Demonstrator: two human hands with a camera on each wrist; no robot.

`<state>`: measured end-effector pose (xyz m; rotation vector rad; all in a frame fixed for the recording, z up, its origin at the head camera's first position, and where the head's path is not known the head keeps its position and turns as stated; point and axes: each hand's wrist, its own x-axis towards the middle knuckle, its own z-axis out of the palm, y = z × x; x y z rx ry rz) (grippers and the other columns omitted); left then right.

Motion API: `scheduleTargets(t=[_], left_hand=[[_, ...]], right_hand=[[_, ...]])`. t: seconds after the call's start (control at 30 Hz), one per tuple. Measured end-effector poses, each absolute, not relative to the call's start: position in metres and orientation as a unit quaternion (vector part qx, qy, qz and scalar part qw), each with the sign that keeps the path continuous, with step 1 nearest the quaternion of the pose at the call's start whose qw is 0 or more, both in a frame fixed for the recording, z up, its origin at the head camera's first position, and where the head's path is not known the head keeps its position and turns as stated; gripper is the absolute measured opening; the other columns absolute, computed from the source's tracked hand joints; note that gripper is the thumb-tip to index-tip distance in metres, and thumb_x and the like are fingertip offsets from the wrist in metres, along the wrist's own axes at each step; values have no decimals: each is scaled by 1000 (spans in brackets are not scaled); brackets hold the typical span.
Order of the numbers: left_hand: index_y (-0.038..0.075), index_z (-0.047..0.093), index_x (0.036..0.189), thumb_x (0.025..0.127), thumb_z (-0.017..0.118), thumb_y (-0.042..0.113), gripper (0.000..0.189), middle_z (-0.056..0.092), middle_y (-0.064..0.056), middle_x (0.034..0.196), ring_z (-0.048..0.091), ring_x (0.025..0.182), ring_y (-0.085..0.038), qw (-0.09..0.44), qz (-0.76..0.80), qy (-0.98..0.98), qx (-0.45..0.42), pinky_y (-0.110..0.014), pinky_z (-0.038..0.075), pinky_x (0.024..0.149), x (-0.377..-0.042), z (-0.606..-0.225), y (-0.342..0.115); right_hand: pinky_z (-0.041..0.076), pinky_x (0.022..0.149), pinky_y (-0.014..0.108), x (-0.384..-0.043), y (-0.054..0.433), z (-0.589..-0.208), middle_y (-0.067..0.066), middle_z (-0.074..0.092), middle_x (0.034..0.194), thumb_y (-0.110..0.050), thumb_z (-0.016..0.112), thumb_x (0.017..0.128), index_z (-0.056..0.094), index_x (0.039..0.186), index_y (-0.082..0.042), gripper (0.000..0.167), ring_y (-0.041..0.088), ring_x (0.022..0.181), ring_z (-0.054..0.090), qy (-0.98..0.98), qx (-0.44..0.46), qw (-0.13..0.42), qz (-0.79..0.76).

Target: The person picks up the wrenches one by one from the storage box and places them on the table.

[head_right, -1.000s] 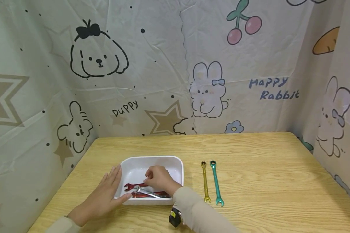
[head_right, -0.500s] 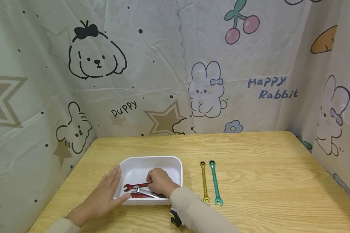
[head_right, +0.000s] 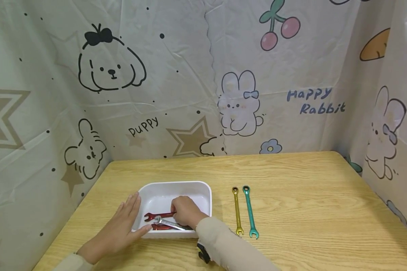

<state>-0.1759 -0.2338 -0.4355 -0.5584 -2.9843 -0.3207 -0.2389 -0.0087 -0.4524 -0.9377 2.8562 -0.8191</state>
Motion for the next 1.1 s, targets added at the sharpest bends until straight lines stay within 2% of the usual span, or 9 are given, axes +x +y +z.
scheduleTargets(t=[0.43,0.67,0.93,1.1], left_hand=[[-9,26,146,89,48,66,97,18,-24,156,17,144,-39,62,-100,-975,-187,-55,18,114,-176,-437,-236],[-8,24,148,88,47,68,99,15,-22,157,11,145,-37,51,-106,-977,-180,-54,15,115,-175,-439,-237],[-8,24,148,88,48,67,98,15,-23,157,11,145,-38,56,-112,-975,-183,-55,16,115,-176,-439,-237],[-7,23,148,89,47,67,98,13,-21,158,9,146,-36,51,-111,-976,-182,-54,14,115,-177,-440,-237]], right_hand=[[44,63,24,-239,-11,-454,-8,48,63,-3,73,74,64,76,-12,12,9,64,48,925,-299,4,-236],[44,65,26,-237,-10,-453,-6,49,65,-1,72,72,64,76,-10,13,11,66,49,922,-299,7,-248],[42,63,25,-237,-8,-452,-6,47,66,3,69,70,63,76,-8,14,10,66,46,916,-293,18,-275],[41,60,25,-238,-7,-453,-5,51,65,2,68,68,63,77,-8,15,10,64,47,913,-289,23,-286]])
